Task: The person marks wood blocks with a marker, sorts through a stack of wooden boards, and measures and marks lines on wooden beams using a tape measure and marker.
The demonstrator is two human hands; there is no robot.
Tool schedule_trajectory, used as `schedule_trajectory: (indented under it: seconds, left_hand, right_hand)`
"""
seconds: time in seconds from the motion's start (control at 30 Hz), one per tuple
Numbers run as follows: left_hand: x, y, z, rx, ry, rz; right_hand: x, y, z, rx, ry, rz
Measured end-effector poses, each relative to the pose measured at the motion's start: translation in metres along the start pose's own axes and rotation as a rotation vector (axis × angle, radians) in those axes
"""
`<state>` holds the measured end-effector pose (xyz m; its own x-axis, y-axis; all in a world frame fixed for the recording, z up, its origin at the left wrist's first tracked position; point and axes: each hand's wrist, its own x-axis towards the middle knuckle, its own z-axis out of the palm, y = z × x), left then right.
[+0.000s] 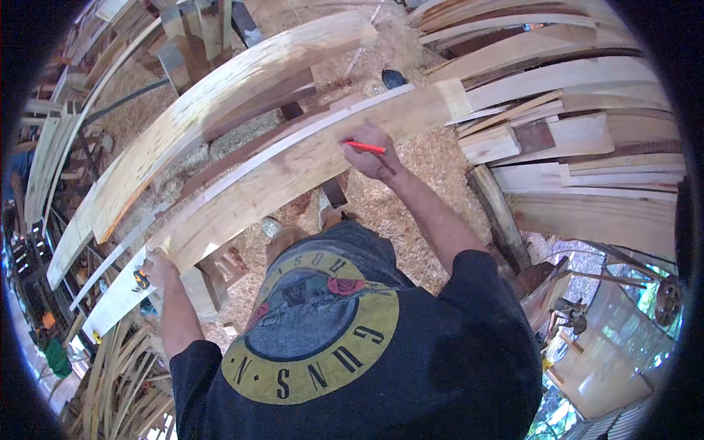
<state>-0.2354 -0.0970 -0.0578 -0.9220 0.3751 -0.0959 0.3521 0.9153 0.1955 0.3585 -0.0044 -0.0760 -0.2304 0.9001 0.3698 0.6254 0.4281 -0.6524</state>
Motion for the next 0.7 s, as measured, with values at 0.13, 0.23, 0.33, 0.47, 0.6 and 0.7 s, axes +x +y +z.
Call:
schedule_trajectory:
  seconds: [0.13,0.23,0.33,0.47,0.6,0.7]
  left_hand:
    - [-0.01,0.007,-0.004,0.019,0.042,0.0]
    - [-0.009,0.006,0.0,0.046,0.092,-0.035]
    - [-0.006,0.003,-0.001,0.031,0.065,-0.02]
    - [0.024,-0.018,0.02,0.035,0.068,0.027]
    - [0.05,-0.03,0.032,0.038,0.069,-0.069]
    - [0.016,-0.009,0.007,0.033,0.039,-0.043]
  right_hand:
    - [0.001,-0.005,-0.007,0.014,-0.037,0.003]
    - [0.0,-0.004,-0.012,0.062,-0.07,0.079]
    - [-0.004,-0.003,-0.011,0.108,-0.02,0.181]
    - [-0.008,0.01,-0.008,0.026,0.029,0.153]
    - [-0.002,0.002,-0.007,0.05,0.013,0.222]
    - [-0.003,0.003,-0.005,0.035,0.015,0.245]
